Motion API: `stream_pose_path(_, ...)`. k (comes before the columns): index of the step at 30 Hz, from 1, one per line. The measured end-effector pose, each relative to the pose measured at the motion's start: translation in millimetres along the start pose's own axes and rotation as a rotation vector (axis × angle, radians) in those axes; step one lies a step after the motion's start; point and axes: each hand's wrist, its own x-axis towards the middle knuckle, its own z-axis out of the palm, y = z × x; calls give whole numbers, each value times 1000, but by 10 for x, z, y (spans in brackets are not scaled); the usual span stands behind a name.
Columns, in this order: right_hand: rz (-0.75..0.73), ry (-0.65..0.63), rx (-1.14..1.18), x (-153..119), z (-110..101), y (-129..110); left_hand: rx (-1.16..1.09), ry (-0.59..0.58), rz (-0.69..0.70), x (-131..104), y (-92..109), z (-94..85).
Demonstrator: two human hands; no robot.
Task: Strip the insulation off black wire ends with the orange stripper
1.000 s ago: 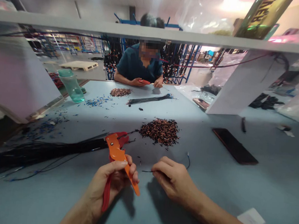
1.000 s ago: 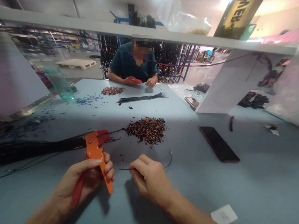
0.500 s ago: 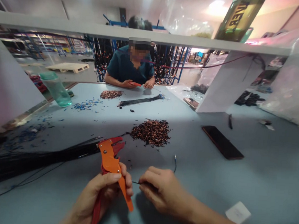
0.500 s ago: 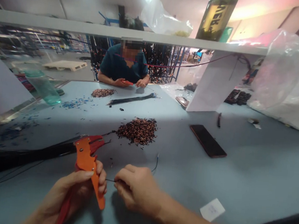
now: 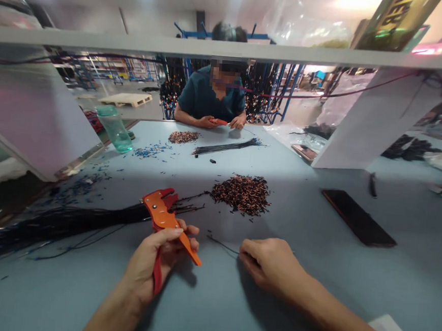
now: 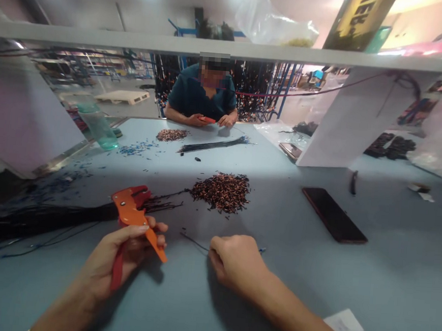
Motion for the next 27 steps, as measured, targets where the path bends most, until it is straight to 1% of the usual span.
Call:
stream_pose_path(2, 106, 48, -67, 9, 12, 73, -28, -18, -23, 16, -2, -17)
stream_pose_path(4, 192, 126, -76, 17, 5, 145, -55, -38, -44, 26, -11, -30)
stream_pose_path(6, 214, 196, -20, 21, -4, 173, -80, -35, -49, 29, -18, -33)
stream_pose_path(7, 195, 210, 20, 21, -4, 160, -91, -30, -45, 29, -20, -31)
stream_pose_path(9, 119, 189, 81, 18, 14, 82, -112, -22, -35, 29, -19, -24)
stream_pose_path(11, 53, 128, 95, 22, 52, -33, -122, -22, -34, 33, -17, -17)
stream_pose_path(12, 45, 100, 80, 29, 72, -85, -121, -22, -41, 36, -18, -15)
stream_pose_path(14, 91, 61, 14, 56, 99, -144, -117, -28, -61, 41, -27, -13)
stream_pose_path(16, 180, 51, -56, 96, 95, -123, -117, -39, -80, 42, -42, -13)
stream_pose_path(19, 298, 86, -104, 147, 37, -9, -123, -68, -88, 35, -65, -16)
stream_pose_path(21, 344, 110, -112, 158, -4, 38, -127, -85, -86, 34, -76, -23)
stream_pose_path(23, 347, 115, -106, 153, -19, 25, -133, -98, -84, 40, -85, -32)
stream_pose_path(27, 238, 74, -89, 146, 18, -36, -130, -113, -104, 55, -96, -40)
